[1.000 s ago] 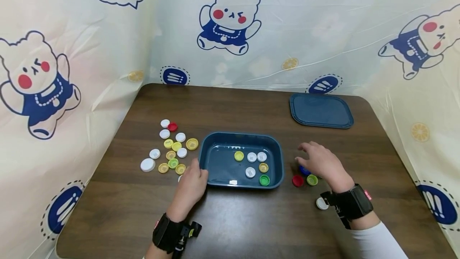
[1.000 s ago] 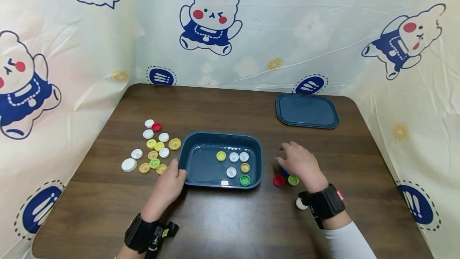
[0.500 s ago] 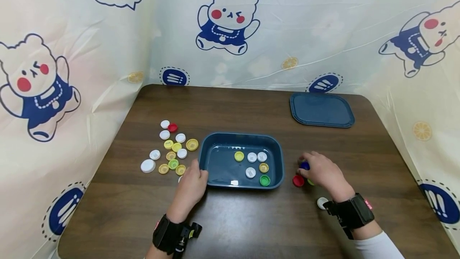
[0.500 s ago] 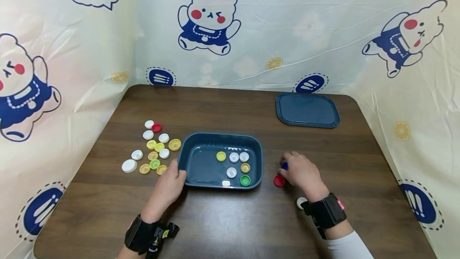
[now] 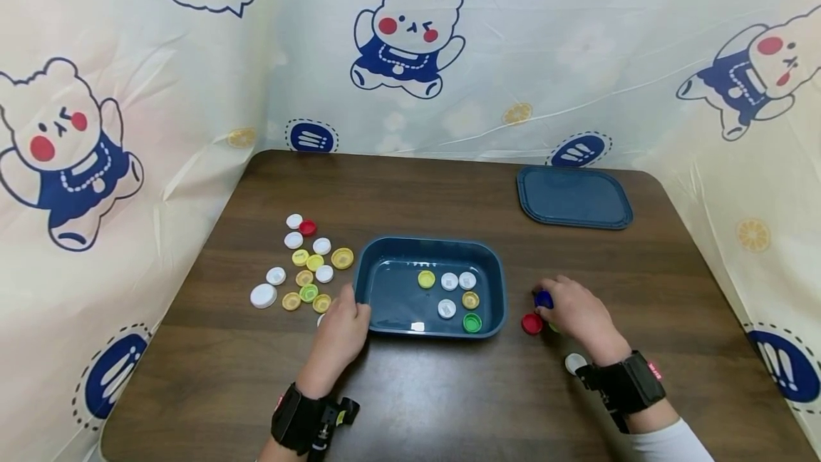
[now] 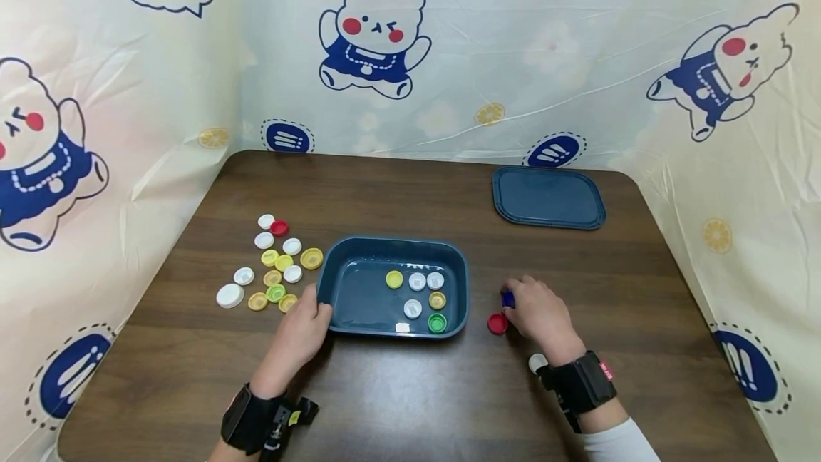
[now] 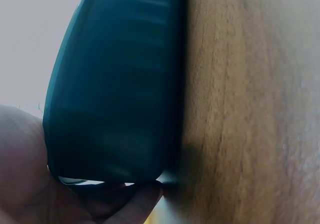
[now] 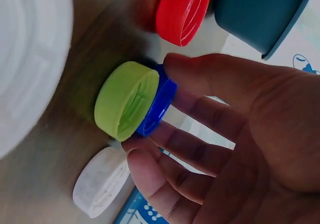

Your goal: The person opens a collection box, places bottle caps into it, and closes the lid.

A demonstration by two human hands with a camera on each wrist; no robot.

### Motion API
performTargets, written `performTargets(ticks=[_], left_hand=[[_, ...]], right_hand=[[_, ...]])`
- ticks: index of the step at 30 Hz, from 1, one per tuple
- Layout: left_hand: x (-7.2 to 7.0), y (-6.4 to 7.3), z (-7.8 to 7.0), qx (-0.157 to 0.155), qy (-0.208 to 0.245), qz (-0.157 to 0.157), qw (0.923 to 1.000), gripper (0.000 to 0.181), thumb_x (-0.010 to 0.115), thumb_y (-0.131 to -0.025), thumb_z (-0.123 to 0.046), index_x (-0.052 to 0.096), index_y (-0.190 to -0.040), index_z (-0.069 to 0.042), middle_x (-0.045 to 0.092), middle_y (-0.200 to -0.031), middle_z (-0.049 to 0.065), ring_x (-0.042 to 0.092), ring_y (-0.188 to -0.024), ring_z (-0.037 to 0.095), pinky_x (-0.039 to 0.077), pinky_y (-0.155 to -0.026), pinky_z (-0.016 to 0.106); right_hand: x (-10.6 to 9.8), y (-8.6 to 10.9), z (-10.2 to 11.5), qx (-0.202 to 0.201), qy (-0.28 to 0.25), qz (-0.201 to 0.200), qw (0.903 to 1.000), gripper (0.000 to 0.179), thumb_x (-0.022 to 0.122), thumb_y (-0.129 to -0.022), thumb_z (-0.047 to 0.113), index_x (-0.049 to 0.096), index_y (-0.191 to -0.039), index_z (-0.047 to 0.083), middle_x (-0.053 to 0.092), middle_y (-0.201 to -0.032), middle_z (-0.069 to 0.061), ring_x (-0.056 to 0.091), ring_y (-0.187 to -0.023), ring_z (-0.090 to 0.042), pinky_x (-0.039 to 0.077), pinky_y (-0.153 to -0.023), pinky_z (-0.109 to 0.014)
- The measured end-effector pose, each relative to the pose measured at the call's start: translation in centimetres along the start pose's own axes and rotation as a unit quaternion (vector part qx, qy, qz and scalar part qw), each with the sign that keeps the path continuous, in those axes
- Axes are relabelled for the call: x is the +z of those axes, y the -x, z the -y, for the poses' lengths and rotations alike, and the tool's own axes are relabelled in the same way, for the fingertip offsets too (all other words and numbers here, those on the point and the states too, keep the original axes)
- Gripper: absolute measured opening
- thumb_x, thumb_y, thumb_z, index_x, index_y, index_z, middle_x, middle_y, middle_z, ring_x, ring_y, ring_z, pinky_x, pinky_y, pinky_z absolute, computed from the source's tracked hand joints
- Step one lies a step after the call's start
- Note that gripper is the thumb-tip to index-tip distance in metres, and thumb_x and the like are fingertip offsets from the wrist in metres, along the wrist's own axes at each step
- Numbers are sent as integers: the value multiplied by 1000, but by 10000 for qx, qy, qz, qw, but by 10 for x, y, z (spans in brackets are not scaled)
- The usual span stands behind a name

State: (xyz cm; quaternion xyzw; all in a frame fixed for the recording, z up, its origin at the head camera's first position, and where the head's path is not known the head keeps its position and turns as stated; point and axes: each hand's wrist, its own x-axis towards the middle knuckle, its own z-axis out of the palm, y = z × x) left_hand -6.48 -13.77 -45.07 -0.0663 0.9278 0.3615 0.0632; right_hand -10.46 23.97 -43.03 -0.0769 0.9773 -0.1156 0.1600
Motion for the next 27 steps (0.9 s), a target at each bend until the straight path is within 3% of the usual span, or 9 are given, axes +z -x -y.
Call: performTargets(ticks=[11,21,27], left_hand=[[1,0,1,38,61,-45,10000,31,44,-99,-10,49,-123,9,56,-90,16,52,-79,26,46,-71,44],[-1,0,1,44,120,13,9999,30,42,-99,-9,49,-123,8,54,-87,14,52,-77,26,45,-70,42],[0,-1,2,-9,103,45,9999,29,42,-100,-9,49,-123,8,51,-84,12,51,-75,25,43,-68,40]], right_hand=[[-27,-2,29,-446,24,-464,9979,37,73,-92,22,67,-125,6,64,-117,-18,63,-99,-35,55,-82,-58],[-53,-7,95,-1414,333,-805,9861,37,76,-91,25,68,-123,7,65,-115,-14,63,-98,-30,57,-84,-50],[-54,-11,137,-1745,569,-573,9813,38,73,-94,29,67,-126,11,65,-115,-10,63,-100,-26,58,-82,-46]])
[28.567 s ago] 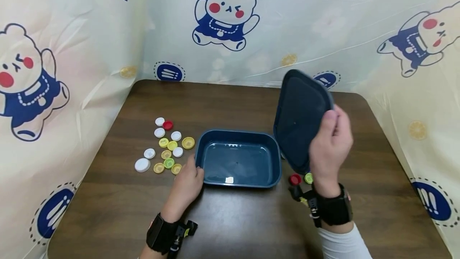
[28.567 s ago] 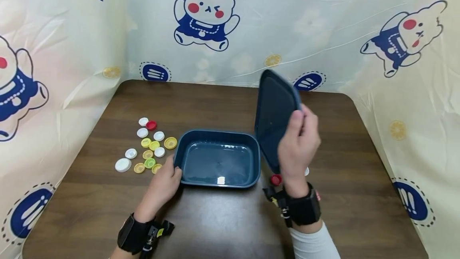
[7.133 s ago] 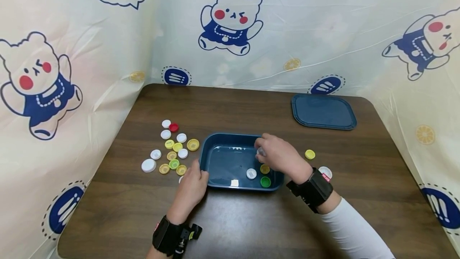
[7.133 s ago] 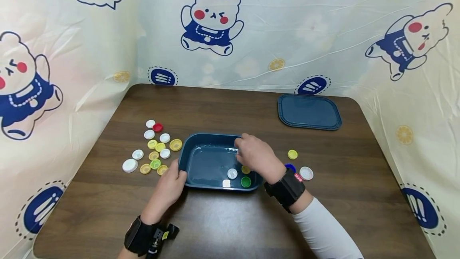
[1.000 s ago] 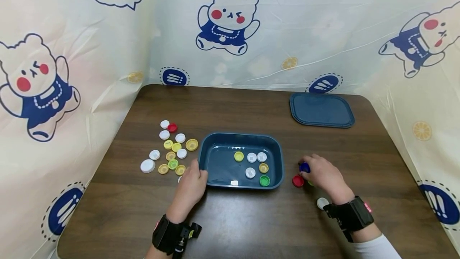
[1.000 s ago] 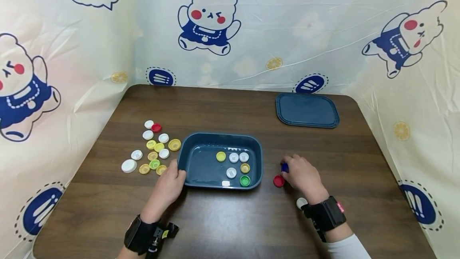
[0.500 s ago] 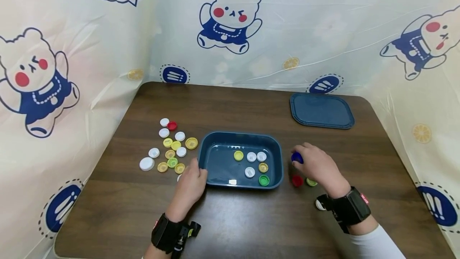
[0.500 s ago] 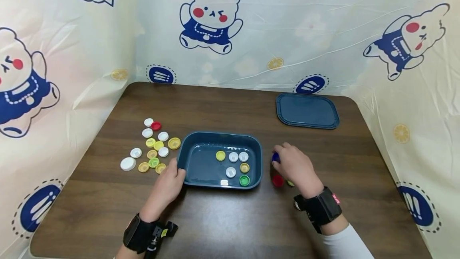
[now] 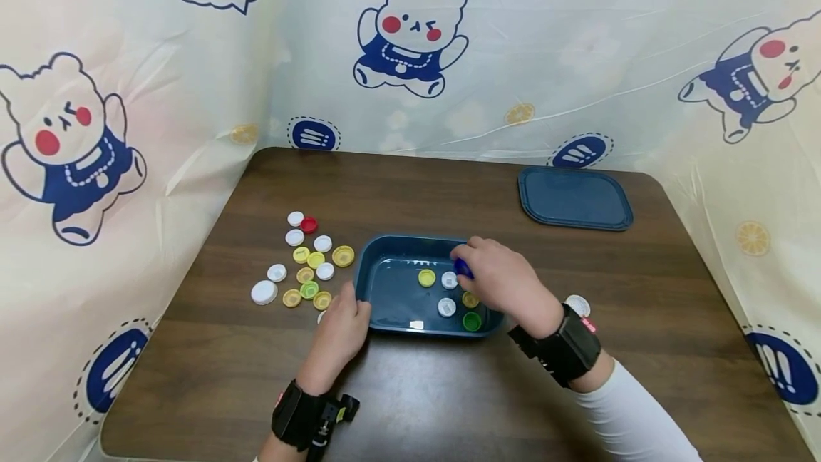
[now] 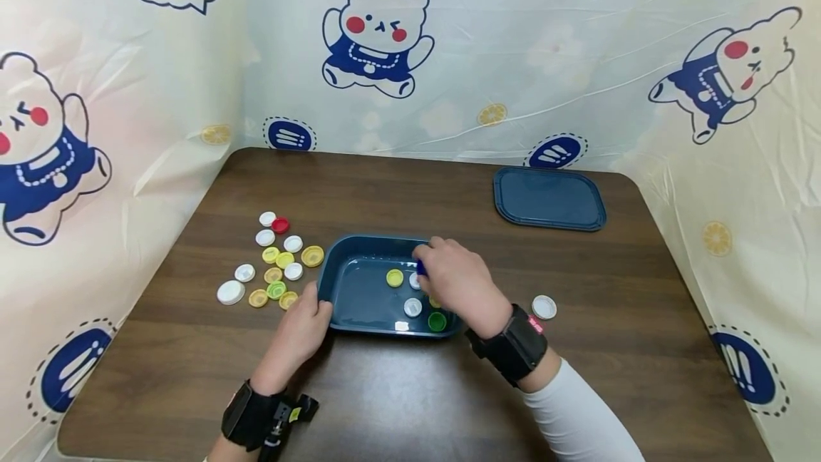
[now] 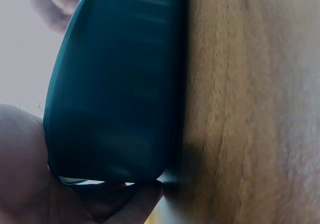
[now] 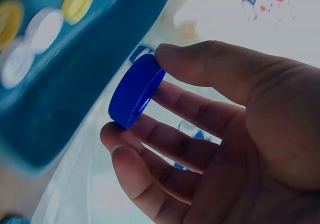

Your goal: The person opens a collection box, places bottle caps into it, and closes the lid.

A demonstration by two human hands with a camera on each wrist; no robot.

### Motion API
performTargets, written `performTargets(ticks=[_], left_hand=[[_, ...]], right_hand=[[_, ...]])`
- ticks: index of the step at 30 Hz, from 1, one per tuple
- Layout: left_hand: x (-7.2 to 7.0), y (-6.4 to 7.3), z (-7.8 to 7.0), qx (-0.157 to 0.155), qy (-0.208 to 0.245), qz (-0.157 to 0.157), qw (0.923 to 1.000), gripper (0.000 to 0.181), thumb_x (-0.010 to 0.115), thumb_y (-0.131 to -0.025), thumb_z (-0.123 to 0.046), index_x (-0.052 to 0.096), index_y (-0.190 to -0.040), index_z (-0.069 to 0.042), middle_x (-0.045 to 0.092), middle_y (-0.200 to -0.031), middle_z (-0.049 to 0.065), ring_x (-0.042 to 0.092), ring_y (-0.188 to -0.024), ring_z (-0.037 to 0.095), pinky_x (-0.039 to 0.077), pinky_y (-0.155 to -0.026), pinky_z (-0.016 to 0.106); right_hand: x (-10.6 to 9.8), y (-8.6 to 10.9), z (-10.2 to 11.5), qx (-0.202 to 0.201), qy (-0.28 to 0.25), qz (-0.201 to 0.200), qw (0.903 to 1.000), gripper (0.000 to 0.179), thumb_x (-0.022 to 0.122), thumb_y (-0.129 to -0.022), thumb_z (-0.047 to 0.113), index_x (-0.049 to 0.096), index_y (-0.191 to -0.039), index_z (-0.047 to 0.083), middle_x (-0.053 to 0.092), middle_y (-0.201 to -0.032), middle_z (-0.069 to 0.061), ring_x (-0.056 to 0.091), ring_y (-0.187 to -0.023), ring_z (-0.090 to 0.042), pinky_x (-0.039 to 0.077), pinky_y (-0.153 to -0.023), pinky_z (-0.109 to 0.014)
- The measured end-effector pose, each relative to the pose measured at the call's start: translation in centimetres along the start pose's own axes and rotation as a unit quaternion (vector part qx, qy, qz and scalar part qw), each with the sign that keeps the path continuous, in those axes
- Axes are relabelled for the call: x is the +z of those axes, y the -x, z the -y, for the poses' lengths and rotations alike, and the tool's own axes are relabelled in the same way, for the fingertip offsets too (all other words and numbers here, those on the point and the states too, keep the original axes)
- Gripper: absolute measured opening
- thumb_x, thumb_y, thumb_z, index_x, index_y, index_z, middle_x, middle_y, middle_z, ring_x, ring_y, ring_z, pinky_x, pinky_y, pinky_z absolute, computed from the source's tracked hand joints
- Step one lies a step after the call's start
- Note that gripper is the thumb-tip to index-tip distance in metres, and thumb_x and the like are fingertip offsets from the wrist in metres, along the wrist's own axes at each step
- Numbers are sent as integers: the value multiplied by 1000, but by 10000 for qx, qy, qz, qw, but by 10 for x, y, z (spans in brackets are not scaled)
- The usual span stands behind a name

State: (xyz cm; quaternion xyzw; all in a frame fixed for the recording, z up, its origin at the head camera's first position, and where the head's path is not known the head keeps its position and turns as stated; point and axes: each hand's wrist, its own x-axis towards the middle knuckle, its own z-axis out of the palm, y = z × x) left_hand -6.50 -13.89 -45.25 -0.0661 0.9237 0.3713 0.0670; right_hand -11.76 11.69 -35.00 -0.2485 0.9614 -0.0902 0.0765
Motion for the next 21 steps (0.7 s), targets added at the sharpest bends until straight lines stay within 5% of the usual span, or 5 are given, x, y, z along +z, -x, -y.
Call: performTargets(ticks=[11,21], left_hand=[[0,0,1,56,22,-17,10000,23,42,-99,-10,50,-114,5,48,-78,10,49,-70,24,41,-64,38],[-1,-1,2,67,-21,-45,10000,20,43,-99,-10,51,-112,4,50,-81,11,50,-74,25,42,-66,40]], right_hand=[[19,-19,38,-556,158,262,9980,38,75,-92,29,68,-125,10,65,-109,-8,59,-91,-20,58,-78,-34],[22,-20,40,-404,129,483,9979,55,73,-93,38,61,-139,12,65,-126,-10,63,-105,-22,57,-86,-37]])
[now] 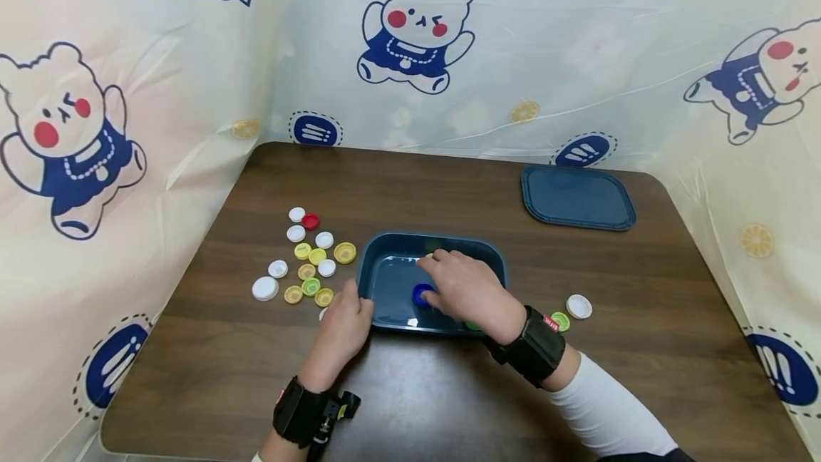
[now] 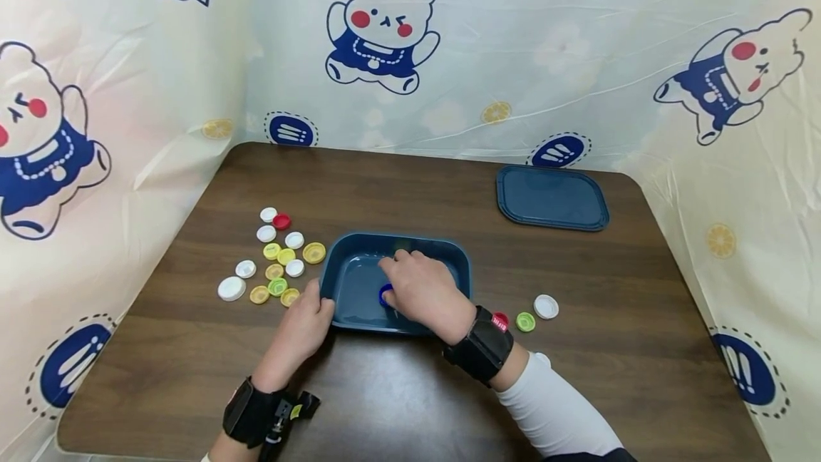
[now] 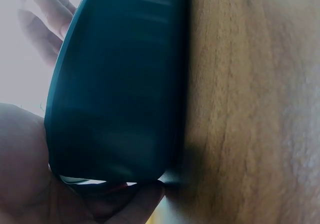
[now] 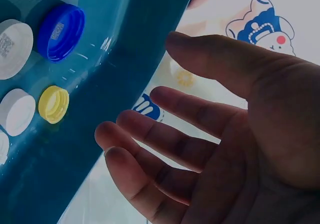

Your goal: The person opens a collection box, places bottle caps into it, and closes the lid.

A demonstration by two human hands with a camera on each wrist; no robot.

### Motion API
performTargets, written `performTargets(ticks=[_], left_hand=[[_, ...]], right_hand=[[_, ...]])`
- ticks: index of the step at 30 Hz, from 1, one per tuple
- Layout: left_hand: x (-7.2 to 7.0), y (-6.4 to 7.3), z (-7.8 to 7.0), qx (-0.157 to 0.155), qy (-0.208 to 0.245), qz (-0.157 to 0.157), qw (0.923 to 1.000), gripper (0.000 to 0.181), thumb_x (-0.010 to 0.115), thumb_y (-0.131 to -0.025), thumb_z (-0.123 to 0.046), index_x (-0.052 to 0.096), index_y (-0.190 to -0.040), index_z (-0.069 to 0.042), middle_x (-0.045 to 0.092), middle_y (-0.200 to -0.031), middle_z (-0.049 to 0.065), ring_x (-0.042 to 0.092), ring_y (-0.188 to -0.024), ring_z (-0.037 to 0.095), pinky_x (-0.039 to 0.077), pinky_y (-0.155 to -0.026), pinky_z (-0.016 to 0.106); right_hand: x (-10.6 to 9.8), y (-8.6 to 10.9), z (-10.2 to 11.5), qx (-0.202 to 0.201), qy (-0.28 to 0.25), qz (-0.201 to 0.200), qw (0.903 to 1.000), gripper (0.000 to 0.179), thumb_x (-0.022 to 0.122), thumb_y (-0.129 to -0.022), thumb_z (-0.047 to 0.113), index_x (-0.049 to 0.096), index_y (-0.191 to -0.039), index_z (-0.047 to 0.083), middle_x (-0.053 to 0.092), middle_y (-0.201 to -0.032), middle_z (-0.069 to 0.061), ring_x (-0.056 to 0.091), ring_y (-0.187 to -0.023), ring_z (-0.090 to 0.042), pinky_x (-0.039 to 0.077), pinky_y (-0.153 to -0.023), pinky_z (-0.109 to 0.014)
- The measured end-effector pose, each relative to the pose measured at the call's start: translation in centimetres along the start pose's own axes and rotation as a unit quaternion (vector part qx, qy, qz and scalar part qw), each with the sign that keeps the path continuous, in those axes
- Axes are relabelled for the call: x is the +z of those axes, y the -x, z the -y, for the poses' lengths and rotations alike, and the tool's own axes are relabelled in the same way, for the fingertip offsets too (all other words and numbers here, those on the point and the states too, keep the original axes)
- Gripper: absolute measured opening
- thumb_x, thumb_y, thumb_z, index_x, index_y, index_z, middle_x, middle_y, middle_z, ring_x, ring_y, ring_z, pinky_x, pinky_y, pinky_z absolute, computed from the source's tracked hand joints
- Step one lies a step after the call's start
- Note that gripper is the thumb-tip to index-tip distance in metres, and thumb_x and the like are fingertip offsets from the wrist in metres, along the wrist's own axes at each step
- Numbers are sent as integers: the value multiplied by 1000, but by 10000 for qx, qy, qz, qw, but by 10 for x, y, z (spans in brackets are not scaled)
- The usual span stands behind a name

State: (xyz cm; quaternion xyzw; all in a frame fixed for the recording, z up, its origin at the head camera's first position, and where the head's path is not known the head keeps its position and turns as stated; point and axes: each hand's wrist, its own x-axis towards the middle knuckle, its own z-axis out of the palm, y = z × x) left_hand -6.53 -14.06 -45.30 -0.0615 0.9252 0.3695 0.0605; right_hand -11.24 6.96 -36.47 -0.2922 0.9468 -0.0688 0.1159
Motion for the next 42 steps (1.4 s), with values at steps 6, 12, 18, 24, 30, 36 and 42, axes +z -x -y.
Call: performTargets(ticks=[6,12,18,24,30,36,42], left_hand=[[-2,0,-2,-11,-11,45,10000,25,43,-99,-10,50,-117,6,50,-82,12,51,-74,25,43,-67,40],[-1,-1,-3,-14,-23,48,10000,27,43,-99,-9,50,-119,8,53,-85,13,53,-77,26,45,-69,42],[0,0,-3,-90,-19,61,9999,33,44,-99,-9,48,-125,11,57,-91,16,55,-79,27,48,-72,44],[1,1,-2,-97,44,43,9999,35,43,-99,-9,48,-128,10,59,-94,18,55,-81,27,48,-73,45],[1,0,-2,-46,44,10,10000,34,43,-99,-9,49,-126,10,58,-93,16,54,-82,27,48,-74,45],[1,0,-2,-78,13,61,10000,34,43,-99,-11,49,-126,9,56,-91,15,54,-82,27,47,-73,45],[0,1,-3,-20,43,65,10000,32,42,-99,-10,49,-124,8,53,-86,13,52,-77,26,46,-70,43]], right_hand=[[-1,2,-6,92,-47,-34,9999,54,73,-92,40,62,-137,14,65,-124,-8,64,-105,-22,57,-86,-38],[0,7,-13,340,-130,-75,9993,52,73,-92,39,62,-137,15,65,-125,-8,63,-107,-23,57,-87,-40],[2,15,-23,535,-145,-145,9984,52,74,-92,38,63,-136,13,65,-126,-9,63,-112,-26,57,-89,-43],[3,28,-38,714,-200,-243,9970,52,72,-93,38,62,-136,11,63,-129,-11,62,-116,-28,56,-91,-46],[-2,46,-63,981,-300,-437,9938,53,73,-93,36,62,-136,9,62,-129,-15,61,-113,-31,54,-91,-50],[-4,70,-96,1519,-722,-399,9849,52,72,-94,30,60,-138,6,59,-135,-21,59,-121,-40,51,-93,-58],[10,89,-137,2026,-989,-200,9740,52,68,-96,30,57,-139,3,55,-138,-26,55,-123,-46,47,-94,-63]])
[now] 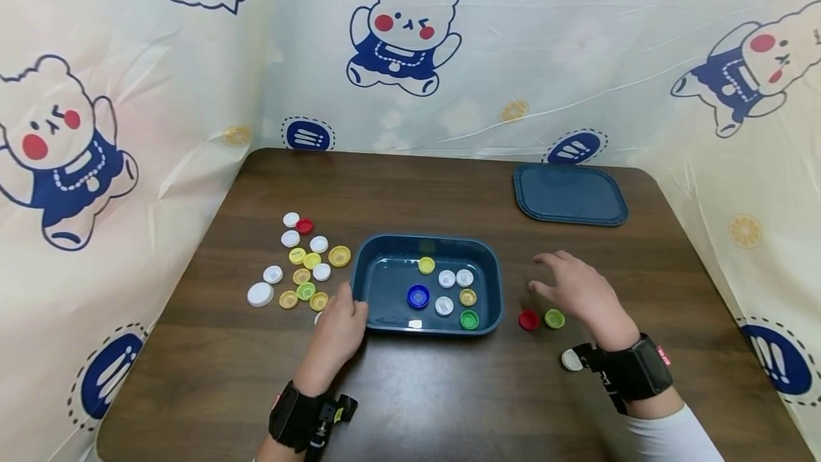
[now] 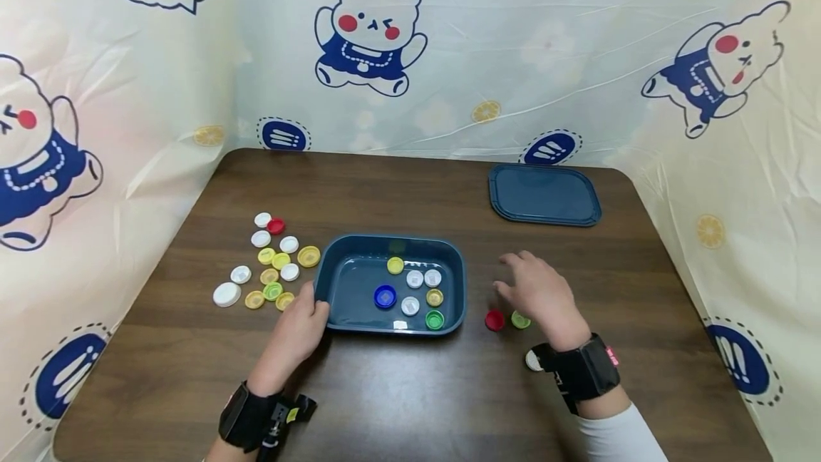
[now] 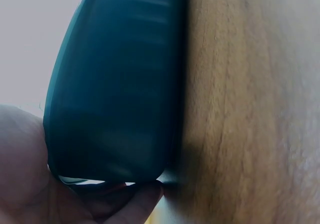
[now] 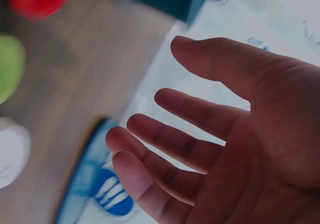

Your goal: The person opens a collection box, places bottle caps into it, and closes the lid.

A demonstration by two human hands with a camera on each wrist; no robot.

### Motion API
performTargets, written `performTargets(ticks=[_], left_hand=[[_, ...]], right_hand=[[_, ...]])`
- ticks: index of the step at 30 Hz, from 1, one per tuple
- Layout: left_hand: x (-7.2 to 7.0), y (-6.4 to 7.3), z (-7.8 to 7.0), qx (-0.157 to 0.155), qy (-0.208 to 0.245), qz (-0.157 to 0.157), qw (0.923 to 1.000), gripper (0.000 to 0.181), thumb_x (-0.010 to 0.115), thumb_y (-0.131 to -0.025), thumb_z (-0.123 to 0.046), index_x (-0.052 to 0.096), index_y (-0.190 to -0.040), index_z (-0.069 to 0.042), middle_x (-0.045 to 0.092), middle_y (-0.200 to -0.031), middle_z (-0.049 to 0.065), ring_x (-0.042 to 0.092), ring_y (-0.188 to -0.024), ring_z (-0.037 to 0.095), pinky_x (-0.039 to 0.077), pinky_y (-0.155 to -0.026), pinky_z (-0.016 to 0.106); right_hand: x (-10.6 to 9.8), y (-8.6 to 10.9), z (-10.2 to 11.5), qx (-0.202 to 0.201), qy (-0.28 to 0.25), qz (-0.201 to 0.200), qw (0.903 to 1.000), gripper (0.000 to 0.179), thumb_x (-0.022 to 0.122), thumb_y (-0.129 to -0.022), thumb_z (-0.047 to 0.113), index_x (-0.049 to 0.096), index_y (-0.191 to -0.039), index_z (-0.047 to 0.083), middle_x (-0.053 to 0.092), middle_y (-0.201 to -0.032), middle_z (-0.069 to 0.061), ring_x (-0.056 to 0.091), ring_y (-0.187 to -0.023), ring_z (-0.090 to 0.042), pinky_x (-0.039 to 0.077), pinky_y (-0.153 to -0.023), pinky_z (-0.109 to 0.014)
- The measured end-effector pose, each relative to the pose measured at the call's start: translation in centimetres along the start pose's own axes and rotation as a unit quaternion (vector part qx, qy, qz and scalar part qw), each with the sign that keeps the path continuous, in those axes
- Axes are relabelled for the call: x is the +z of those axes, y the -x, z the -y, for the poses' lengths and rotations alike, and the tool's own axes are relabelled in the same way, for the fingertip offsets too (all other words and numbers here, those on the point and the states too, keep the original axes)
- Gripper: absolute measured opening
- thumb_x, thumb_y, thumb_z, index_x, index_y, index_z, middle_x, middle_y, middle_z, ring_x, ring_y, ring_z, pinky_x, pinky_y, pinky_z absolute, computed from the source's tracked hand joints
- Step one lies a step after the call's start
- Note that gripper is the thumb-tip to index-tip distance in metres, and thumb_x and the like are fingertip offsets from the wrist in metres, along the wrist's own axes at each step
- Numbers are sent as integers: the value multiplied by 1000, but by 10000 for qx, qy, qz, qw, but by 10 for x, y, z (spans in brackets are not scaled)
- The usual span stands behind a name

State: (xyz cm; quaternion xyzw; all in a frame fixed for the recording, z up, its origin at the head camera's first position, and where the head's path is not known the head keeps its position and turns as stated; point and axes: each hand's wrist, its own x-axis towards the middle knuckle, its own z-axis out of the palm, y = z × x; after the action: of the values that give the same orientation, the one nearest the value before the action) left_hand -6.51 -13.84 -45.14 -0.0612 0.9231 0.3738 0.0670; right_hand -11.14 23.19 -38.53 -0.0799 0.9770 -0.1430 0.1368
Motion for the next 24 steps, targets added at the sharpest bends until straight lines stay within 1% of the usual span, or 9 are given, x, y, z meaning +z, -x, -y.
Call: performTargets(ticks=[5,8,10,13,16,21,24], left_hand=[[1,0,1,28,43,74,10000,33,41,-99,-10,47,-126,9,49,-83,12,49,-75,25,42,-69,40],[1,1,1,39,56,63,10000,33,41,-99,-10,47,-126,9,49,-84,12,49,-76,26,43,-70,41],[1,1,1,53,73,48,9999,32,42,-99,-10,48,-125,8,50,-84,12,50,-77,26,43,-70,41],[1,1,1,71,77,33,9999,32,42,-99,-9,48,-125,9,50,-83,12,50,-77,26,44,-70,41],[0,1,1,71,72,15,9999,33,42,-99,-9,48,-126,9,52,-84,11,52,-77,25,45,-71,42],[0,0,1,55,55,-4,10000,34,42,-99,-9,48,-127,9,54,-86,12,53,-79,26,46,-72,42],[0,0,0,20,25,18,10000,34,41,-99,-10,48,-127,9,53,-88,13,52,-79,26,45,-72,42]], right_hand=[[12,-1,-39,400,-131,243,9988,54,66,-97,30,55,-139,-2,54,-136,-31,53,-122,-50,46,-94,-63],[19,1,-55,528,-210,308,9979,55,66,-97,30,55,-138,-5,54,-134,-33,50,-123,-52,44,-95,-64],[22,3,-63,578,-256,331,9975,55,65,-97,30,54,-137,-6,54,-134,-34,49,-123,-53,43,-96,-65],[25,6,-69,647,-319,374,9967,53,63,-97,29,55,-135,-6,54,-132,-34,48,-123,-53,43,-97,-65],[27,9,-70,657,-313,399,9966,50,62,-97,28,57,-134,-6,53,-133,-35,48,-123,-53,42,-97,-65],[32,13,-71,578,-270,258,9976,49,64,-96,26,58,-133,-6,51,-133,-35,49,-121,-53,43,-96,-65],[35,13,-71,659,-270,190,9973,48,66,-94,24,59,-131,-6,51,-131,-35,50,-118,-52,44,-95,-64]])
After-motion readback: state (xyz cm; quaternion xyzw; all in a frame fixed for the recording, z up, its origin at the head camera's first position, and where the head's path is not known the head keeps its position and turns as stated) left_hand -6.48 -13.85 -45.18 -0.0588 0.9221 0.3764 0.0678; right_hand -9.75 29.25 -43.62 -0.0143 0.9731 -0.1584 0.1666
